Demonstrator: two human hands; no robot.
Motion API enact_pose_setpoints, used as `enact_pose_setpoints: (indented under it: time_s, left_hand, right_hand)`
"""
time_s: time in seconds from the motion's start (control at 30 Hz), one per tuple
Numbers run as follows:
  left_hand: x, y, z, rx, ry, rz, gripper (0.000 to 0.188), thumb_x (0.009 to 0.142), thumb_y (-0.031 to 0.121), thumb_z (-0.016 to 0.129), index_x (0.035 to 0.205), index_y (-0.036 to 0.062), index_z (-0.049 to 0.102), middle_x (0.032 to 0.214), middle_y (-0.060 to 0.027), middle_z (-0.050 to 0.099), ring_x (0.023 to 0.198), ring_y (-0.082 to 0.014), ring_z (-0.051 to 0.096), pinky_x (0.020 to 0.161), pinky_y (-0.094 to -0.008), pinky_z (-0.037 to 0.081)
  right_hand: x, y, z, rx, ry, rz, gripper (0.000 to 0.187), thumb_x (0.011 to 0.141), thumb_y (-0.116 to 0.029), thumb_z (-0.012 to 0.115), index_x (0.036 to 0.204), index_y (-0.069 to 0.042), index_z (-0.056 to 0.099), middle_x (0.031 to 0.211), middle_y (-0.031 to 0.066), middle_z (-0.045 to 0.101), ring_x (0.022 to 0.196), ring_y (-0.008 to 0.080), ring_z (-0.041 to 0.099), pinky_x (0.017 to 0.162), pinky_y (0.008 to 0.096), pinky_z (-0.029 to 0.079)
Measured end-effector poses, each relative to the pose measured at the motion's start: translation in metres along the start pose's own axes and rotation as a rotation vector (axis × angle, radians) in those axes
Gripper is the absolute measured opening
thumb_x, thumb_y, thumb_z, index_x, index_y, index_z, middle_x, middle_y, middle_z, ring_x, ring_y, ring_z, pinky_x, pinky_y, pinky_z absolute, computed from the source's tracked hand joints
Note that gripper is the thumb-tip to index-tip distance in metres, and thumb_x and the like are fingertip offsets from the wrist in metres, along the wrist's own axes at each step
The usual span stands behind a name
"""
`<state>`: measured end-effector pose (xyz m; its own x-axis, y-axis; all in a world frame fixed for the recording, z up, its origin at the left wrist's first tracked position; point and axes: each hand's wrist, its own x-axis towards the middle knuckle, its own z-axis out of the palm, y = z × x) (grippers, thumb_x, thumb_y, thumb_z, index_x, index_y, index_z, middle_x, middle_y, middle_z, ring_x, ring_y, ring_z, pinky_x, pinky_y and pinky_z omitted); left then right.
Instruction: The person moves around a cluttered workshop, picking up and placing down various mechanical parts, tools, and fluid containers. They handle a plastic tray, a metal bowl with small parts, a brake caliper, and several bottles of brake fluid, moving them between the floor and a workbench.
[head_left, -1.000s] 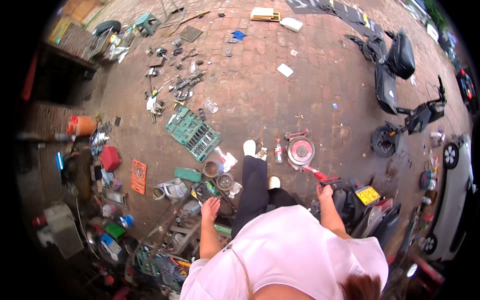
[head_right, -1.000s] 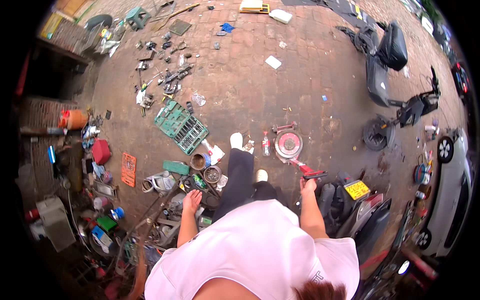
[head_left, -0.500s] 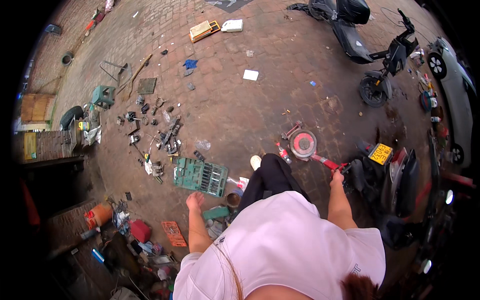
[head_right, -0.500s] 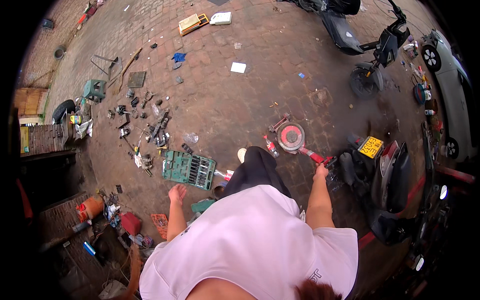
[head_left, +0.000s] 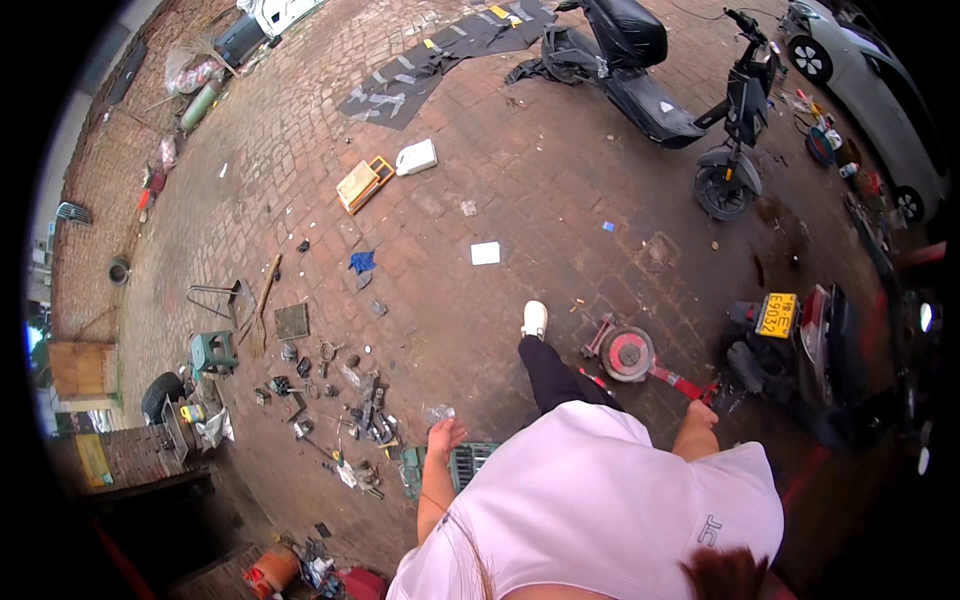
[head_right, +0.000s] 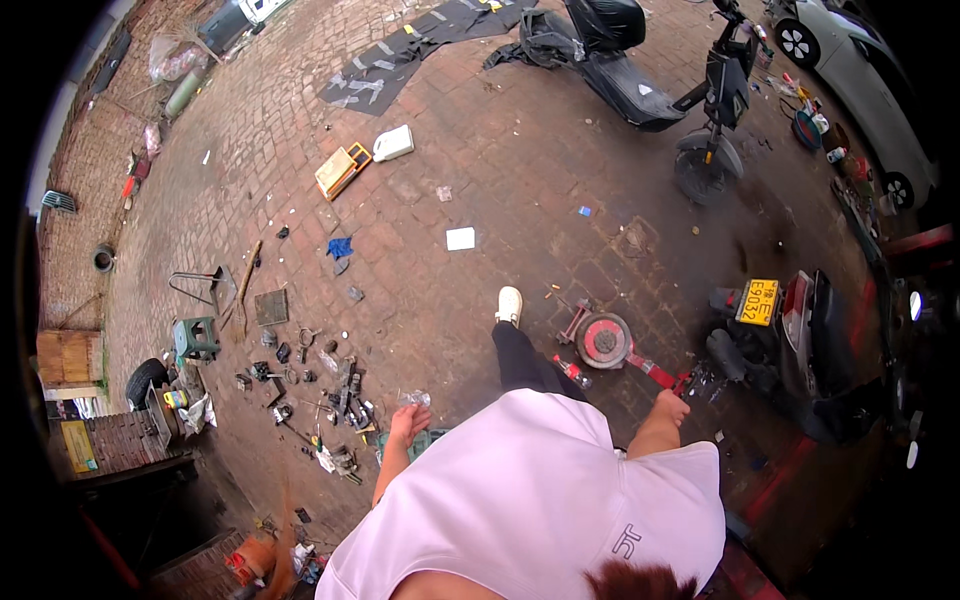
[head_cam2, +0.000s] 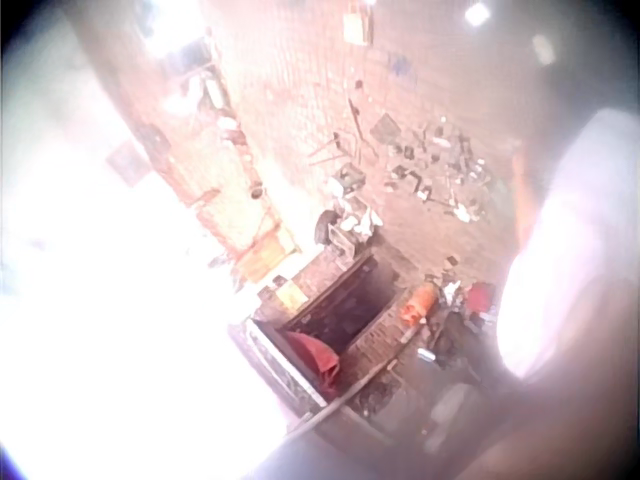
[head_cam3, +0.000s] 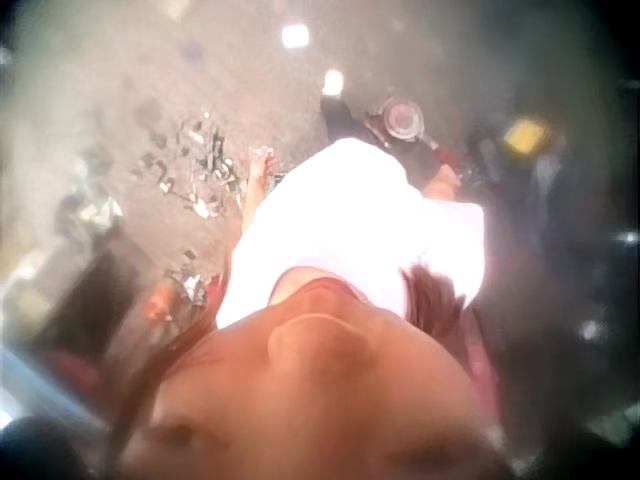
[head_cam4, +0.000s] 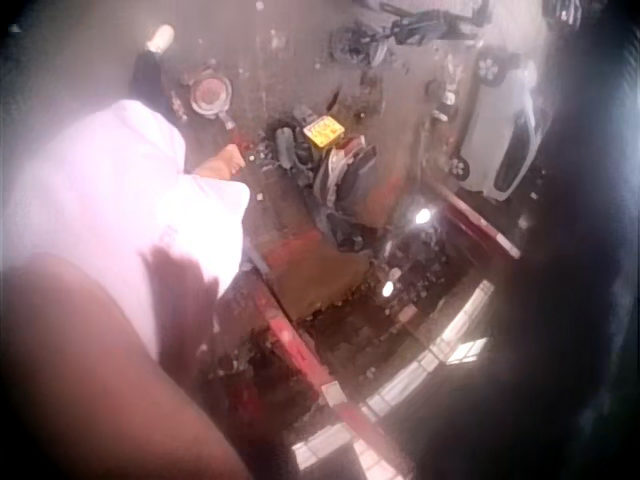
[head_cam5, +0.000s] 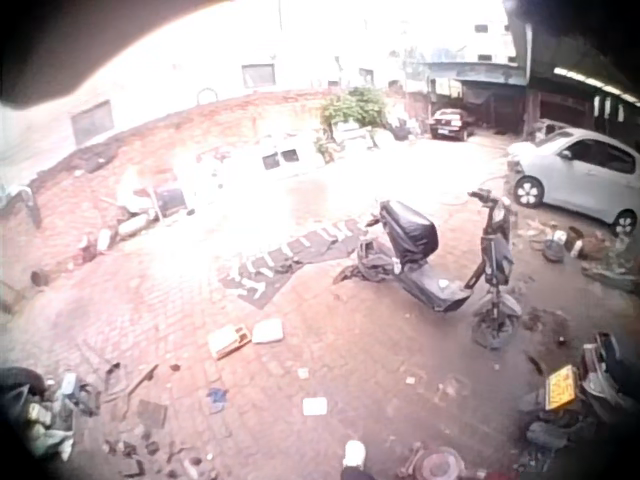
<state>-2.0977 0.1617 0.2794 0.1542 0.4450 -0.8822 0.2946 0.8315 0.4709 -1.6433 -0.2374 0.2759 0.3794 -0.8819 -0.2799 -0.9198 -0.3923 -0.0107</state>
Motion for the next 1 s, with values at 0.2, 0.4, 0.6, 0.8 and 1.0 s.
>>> enact_pose_setpoints:
  time_s: [0.2,0.4,0.6,0.8,1.0]
  left_hand:
    - [0.041,0.082,-0.022,0.238,0.141,-0.287,0.018,0.085,0.017,0.056,0.093,0.0008,0.058,0.078,-0.0113,0.065,0.062,-0.022,0.065,0.048,-0.0311,0.054]
    - [0.108,0.237,0.039,-0.019,0.187,0.113,0.027,0.087,0.019,0.053,0.104,-0.0013,0.055,0.095,-0.0153,0.063,0.079,-0.0245,0.065,0.064,-0.0327,0.053]
    - [0.17,0.339,0.077,0.104,0.147,0.115,0.028,0.087,0.021,0.052,0.104,-0.0008,0.057,0.097,-0.0123,0.063,0.083,-0.0243,0.064,0.068,-0.0335,0.053]
    - [0.257,0.402,0.067,0.107,0.217,-0.08,0.023,0.084,0.02,0.056,0.095,0.0001,0.059,0.089,-0.0113,0.064,0.073,-0.0235,0.064,0.06,-0.0353,0.053]
    - [0.335,0.54,0.081,0.051,0.27,-0.058,0.016,0.083,0.012,0.054,0.093,0.0008,0.059,0.084,-0.0108,0.063,0.068,-0.0235,0.063,0.057,-0.0343,0.052]
  right_hand:
    - [0.027,-0.03,0.051,-0.417,-0.142,-0.032,0.063,0.072,-0.041,0.06,0.118,0.001,0.05,0.126,0.0178,0.048,0.121,0.0287,0.042,0.097,0.0389,0.035]
    - [-0.054,-0.169,0.16,-0.008,-0.576,-0.566,0.031,0.073,-0.02,0.07,0.088,0.006,0.065,0.078,0.0131,0.063,0.068,0.0216,0.059,0.055,0.0371,0.047]
    - [-0.341,-0.399,0.131,0.061,-0.886,-1.261,0.021,0.077,-0.018,0.068,0.086,0.001,0.063,0.079,0.0073,0.063,0.075,0.014,0.056,0.07,0.0288,0.045]
    - [-0.461,-0.54,0.142,0.25,-0.969,-1.268,0.02,0.081,-0.017,0.063,0.089,0.001,0.062,0.076,0.0047,0.062,0.069,0.0115,0.055,0.064,0.0256,0.045]
    - [-0.456,-0.569,0.164,-0.004,-1.014,-0.911,0.016,0.081,-0.017,0.065,0.083,-0.002,0.06,0.065,0.0034,0.056,0.054,0.0097,0.049,0.047,0.0236,0.039]
